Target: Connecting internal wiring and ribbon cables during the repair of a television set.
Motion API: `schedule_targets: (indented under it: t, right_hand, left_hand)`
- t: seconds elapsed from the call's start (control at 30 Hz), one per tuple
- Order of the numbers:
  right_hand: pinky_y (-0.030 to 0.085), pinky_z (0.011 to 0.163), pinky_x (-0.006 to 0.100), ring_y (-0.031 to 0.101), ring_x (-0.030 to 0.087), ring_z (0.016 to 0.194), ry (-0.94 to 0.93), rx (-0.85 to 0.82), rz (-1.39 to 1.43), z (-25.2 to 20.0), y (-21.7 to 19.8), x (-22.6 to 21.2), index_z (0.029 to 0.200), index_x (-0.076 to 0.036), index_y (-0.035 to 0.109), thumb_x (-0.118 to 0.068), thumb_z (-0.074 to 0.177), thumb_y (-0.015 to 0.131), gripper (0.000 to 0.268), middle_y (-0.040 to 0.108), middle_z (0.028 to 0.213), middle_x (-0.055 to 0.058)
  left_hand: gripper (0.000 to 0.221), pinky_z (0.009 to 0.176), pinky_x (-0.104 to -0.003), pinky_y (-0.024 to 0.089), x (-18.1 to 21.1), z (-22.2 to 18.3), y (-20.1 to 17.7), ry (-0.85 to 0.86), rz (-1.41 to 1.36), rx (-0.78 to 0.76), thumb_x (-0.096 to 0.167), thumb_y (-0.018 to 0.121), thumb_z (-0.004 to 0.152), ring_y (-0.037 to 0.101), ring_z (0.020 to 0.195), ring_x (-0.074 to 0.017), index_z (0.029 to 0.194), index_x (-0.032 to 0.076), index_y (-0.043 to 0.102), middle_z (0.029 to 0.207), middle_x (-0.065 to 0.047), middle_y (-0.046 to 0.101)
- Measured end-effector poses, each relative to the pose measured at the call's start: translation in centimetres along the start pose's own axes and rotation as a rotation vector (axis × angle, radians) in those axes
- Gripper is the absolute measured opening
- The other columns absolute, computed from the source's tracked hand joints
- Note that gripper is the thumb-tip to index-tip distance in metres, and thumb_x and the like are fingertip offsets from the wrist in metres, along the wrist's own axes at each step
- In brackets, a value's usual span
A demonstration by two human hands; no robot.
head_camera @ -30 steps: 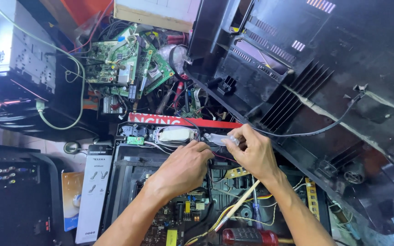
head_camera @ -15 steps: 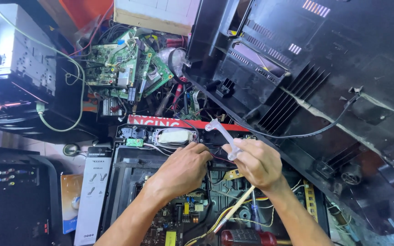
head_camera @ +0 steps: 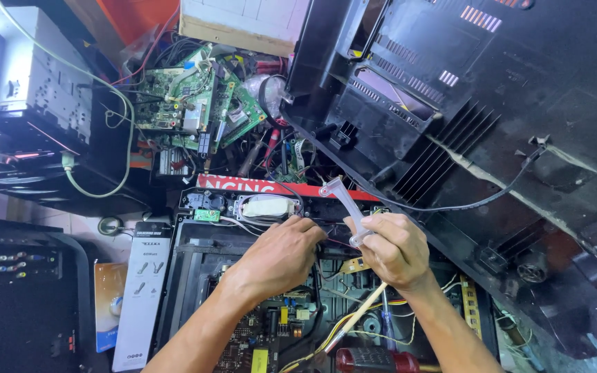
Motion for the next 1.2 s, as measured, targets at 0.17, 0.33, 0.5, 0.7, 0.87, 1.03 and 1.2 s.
schedule_targets:
  t: [0.17, 0.33, 0.5, 0.7, 0.87, 1.03, 1.2]
  right_hand:
    - [0.061, 0.054, 0.036, 0.069, 0.03, 0.066, -0.031, -0.054, -0.02, -1.3, 0.2, 0.5, 0.085, -0.004, 0.069, 0.001, 0.086, 0.074, 0.007, 0.071, 0.09, 0.017]
    - [0.059, 0.055, 0.037, 0.065, 0.027, 0.066, -0.102, -0.058, -0.104, -1.8, 0.0, 0.4, 0.083, -0.006, 0.071, 0.0, 0.085, 0.075, 0.008, 0.068, 0.09, 0.015]
    - [0.057, 0.067, 0.039, 0.065, 0.026, 0.079, -0.117, -0.044, -0.132, -2.3, 0.1, 0.3, 0.081, -0.012, 0.073, -0.004, 0.091, 0.075, 0.012, 0.069, 0.094, 0.011]
    - [0.059, 0.072, 0.041, 0.069, 0.027, 0.085, -0.1, -0.051, -0.134, -1.0, 0.4, -0.1, 0.082, -0.013, 0.074, -0.005, 0.093, 0.074, 0.014, 0.074, 0.097, 0.01]
    - [0.06, 0.071, 0.041, 0.07, 0.027, 0.083, -0.082, -0.066, -0.149, -1.5, 0.5, 0.1, 0.08, -0.014, 0.074, -0.005, 0.089, 0.077, 0.013, 0.075, 0.095, 0.009]
    - [0.059, 0.065, 0.036, 0.071, 0.027, 0.069, 0.33, -0.025, -0.069, 0.4, 0.8, 0.9, 0.083, -0.009, 0.067, -0.006, 0.09, 0.077, 0.013, 0.076, 0.088, 0.009]
    - [0.058, 0.061, 0.034, 0.073, 0.023, 0.074, 0.864, -0.031, 0.209, -1.9, 1.4, 3.0, 0.104, 0.002, 0.06, -0.004, 0.093, 0.076, 0.02, 0.075, 0.097, 0.018]
  left_hand:
    - [0.03, 0.073, -0.042, 0.054, 0.5, 0.0, -0.7, -0.059, -0.023, -0.058, 0.016, 0.046, 0.094, 0.066, 0.096, -0.0307, 0.108, 0.005, 0.07, 0.097, -0.014, 0.07]
    - [0.029, 0.073, -0.042, 0.054, 0.8, 0.1, -1.1, -0.073, -0.014, -0.069, 0.018, 0.046, 0.097, 0.067, 0.097, -0.0307, 0.107, 0.005, 0.07, 0.097, -0.014, 0.07]
    - [0.03, 0.075, -0.043, 0.055, 0.7, 0.1, -1.2, -0.071, -0.016, -0.073, 0.019, 0.049, 0.096, 0.067, 0.099, -0.0313, 0.11, 0.004, 0.07, 0.098, -0.015, 0.071]
    - [0.03, 0.075, -0.044, 0.055, 0.8, 0.2, -1.0, -0.064, -0.011, -0.067, 0.019, 0.051, 0.096, 0.068, 0.101, -0.0321, 0.112, 0.003, 0.071, 0.1, -0.015, 0.071]
    - [0.03, 0.075, -0.043, 0.056, 0.7, 0.2, -1.0, -0.078, -0.017, -0.073, 0.018, 0.051, 0.096, 0.068, 0.101, -0.031, 0.112, 0.004, 0.071, 0.101, -0.015, 0.072]
    - [0.028, 0.074, -0.043, 0.055, 0.7, 0.1, -1.0, -0.079, -0.007, -0.071, 0.018, 0.052, 0.095, 0.067, 0.1, -0.0312, 0.112, 0.004, 0.071, 0.1, -0.014, 0.071]
    - [0.028, 0.074, -0.042, 0.055, 0.5, 0.2, -0.8, -0.079, 0.009, -0.066, 0.018, 0.053, 0.095, 0.068, 0.099, -0.0298, 0.112, 0.005, 0.071, 0.099, -0.013, 0.072]
Point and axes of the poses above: each hand's wrist, its own z-axis towards the middle knuckle, its own y-axis out of the palm, x = y × z, the point moved 5 cm from there along z, towards the middle knuckle
